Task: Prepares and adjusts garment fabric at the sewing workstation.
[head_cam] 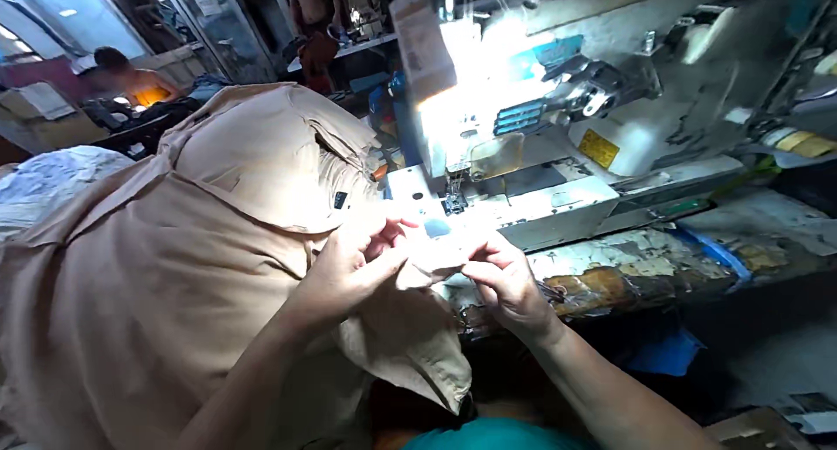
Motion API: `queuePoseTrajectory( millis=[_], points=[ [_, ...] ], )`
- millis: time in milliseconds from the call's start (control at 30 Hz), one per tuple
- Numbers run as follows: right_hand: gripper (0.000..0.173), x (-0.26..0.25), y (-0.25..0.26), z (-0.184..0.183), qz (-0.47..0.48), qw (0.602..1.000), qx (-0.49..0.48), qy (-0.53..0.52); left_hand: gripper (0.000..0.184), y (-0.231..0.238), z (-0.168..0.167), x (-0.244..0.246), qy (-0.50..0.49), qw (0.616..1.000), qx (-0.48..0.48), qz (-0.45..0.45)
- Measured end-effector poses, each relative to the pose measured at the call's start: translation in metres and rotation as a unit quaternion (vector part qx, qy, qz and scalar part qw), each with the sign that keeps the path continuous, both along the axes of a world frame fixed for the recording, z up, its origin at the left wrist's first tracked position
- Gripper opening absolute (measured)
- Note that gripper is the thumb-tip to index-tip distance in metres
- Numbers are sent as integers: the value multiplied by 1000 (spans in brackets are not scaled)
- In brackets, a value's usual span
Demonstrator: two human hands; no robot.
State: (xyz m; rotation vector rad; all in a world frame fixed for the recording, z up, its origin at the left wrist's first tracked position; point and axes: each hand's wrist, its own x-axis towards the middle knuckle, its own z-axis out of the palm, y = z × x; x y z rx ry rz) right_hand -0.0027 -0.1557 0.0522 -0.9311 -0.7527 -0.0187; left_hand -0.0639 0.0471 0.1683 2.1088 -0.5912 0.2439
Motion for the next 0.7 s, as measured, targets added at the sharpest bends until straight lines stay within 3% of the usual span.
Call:
queuePoseTrajectory(
  millis=[267, 367, 400, 467, 500, 567, 633, 700],
  points=[
    [19, 10, -14, -6, -43, 997, 47, 46, 28, -9, 3, 13, 35, 999, 1, 6],
    [23, 11, -15, -6, -63, 995, 50, 53, 16, -14, -4, 14, 96, 995, -13, 13],
    [23, 11, -16, -6, -89, 995, 35, 40, 7, -17, -9, 15, 103, 995, -4, 7],
    [24, 11, -22, -14, -201, 978, -46, -22, 11, -25, -20, 15, 107, 994, -1, 34],
    [26, 9, -29, -21, -285, 948, -124, -67, 13, -28, -27, 15, 101, 993, -10, 51],
    [37, 1, -50, -37, -434, 832, -322, -126, 13, -29, -37, 13, 92, 992, -44, 77],
    [48, -7, -68, -54, -443, 750, -476, -121, 11, -31, -44, 13, 104, 985, -87, 103],
    [37, -9, -74, -77, -433, 723, -522, -131, 9, -34, -47, 10, 122, 977, -129, 121]
  ],
)
